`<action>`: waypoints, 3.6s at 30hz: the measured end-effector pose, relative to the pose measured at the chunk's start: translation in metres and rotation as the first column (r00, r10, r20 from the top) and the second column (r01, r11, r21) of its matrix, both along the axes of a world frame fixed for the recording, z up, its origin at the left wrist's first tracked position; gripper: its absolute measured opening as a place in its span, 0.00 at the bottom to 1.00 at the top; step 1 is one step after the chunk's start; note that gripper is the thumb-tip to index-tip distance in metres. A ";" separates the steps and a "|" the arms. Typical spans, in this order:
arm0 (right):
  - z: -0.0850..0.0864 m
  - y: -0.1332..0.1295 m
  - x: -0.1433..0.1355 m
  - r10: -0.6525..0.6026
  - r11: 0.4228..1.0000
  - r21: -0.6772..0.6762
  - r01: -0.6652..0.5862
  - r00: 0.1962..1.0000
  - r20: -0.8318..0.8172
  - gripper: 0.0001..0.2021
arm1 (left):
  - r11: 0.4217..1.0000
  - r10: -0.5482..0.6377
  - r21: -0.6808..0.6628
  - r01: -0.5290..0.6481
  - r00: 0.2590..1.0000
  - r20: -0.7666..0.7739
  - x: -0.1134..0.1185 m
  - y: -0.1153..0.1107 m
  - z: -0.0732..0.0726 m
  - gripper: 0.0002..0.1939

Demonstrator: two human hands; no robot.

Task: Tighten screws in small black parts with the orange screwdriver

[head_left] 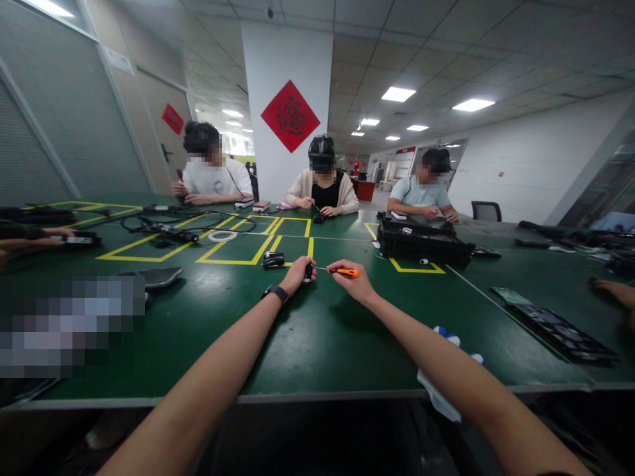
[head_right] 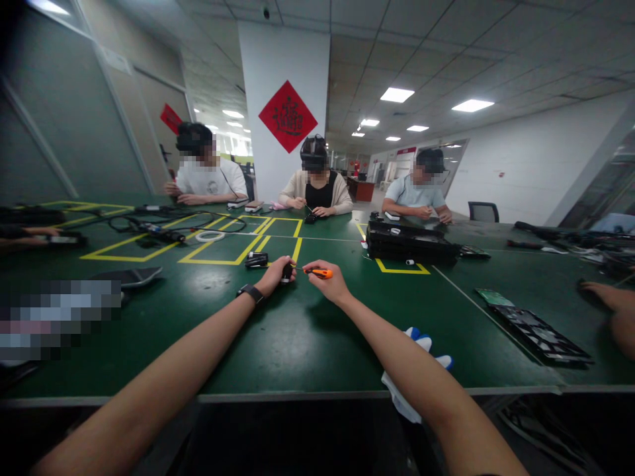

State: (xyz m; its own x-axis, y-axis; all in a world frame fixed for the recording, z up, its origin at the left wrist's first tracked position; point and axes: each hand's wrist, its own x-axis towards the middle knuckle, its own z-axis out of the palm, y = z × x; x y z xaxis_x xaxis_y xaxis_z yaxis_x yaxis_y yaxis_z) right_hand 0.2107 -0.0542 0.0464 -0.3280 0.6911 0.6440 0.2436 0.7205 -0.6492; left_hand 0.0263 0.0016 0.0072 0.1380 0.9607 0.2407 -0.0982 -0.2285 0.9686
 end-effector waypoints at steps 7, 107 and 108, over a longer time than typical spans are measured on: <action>0.003 -0.001 0.000 -0.018 0.999 0.039 0.017 1.000 0.018 0.11 | 1.000 0.002 -0.005 -0.002 1.000 0.006 0.001 -0.003 0.003 0.17; -0.031 0.035 0.024 0.025 0.984 -0.179 -0.002 0.992 0.126 0.13 | 0.991 0.127 0.042 -0.127 0.992 -0.005 -0.003 0.001 0.002 0.18; -0.032 0.035 0.024 0.011 0.989 -0.148 0.012 0.988 0.156 0.13 | 0.992 0.121 0.041 -0.121 0.993 0.000 -0.002 0.001 0.003 0.19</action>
